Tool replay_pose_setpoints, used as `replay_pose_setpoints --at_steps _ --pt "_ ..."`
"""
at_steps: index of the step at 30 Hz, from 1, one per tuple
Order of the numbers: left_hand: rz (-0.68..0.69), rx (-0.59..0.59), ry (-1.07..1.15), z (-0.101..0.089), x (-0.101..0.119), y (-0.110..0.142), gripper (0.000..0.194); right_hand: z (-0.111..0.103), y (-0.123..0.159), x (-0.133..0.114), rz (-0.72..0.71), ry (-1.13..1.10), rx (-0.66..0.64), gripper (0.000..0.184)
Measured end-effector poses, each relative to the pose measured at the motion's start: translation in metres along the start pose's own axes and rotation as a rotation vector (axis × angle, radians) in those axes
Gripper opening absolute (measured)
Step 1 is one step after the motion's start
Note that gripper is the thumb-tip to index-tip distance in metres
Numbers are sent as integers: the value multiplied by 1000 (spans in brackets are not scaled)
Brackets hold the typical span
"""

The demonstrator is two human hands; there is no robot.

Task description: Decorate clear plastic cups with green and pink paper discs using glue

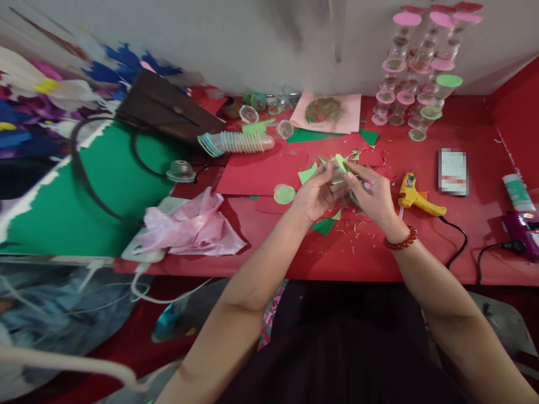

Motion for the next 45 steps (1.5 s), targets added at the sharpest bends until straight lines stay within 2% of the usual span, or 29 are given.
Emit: replay_pose_setpoints --at_steps 6,10,16,27,33,38,42,45 --pt "-27 38 69 -3 1 0 31 -3 -1 -5 -50 20 12 29" --pt "-27 47 75 -2 2 1 33 -6 -1 -5 -34 5 37 27" --pt "-30 3 60 1 0 1 28 -12 -1 -6 -52 -72 97 24" --pt "-30 -84 33 9 0 1 20 -19 0 -6 -53 -6 141 24" --pt "-38 -93 22 5 -4 -5 13 -19 0 -7 -64 64 135 23" --pt "-41 -101 7 3 -8 -7 22 -21 -2 -8 -83 57 146 19" --pt "-27 -86 -6 1 -9 -7 42 -21 -3 2 -20 55 123 18" --pt "-21 -55 0 -1 -9 -7 48 -21 -4 12 38 -37 124 17"
Point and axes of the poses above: each hand's wrist, its own y-axis away from the middle knuckle, its own z-axis out of the palm, x = y × z, the point moved 10 cm from there along -y, towards the middle knuckle, and after that the axes turned 15 degrees about -y, right-handed, at the moved point
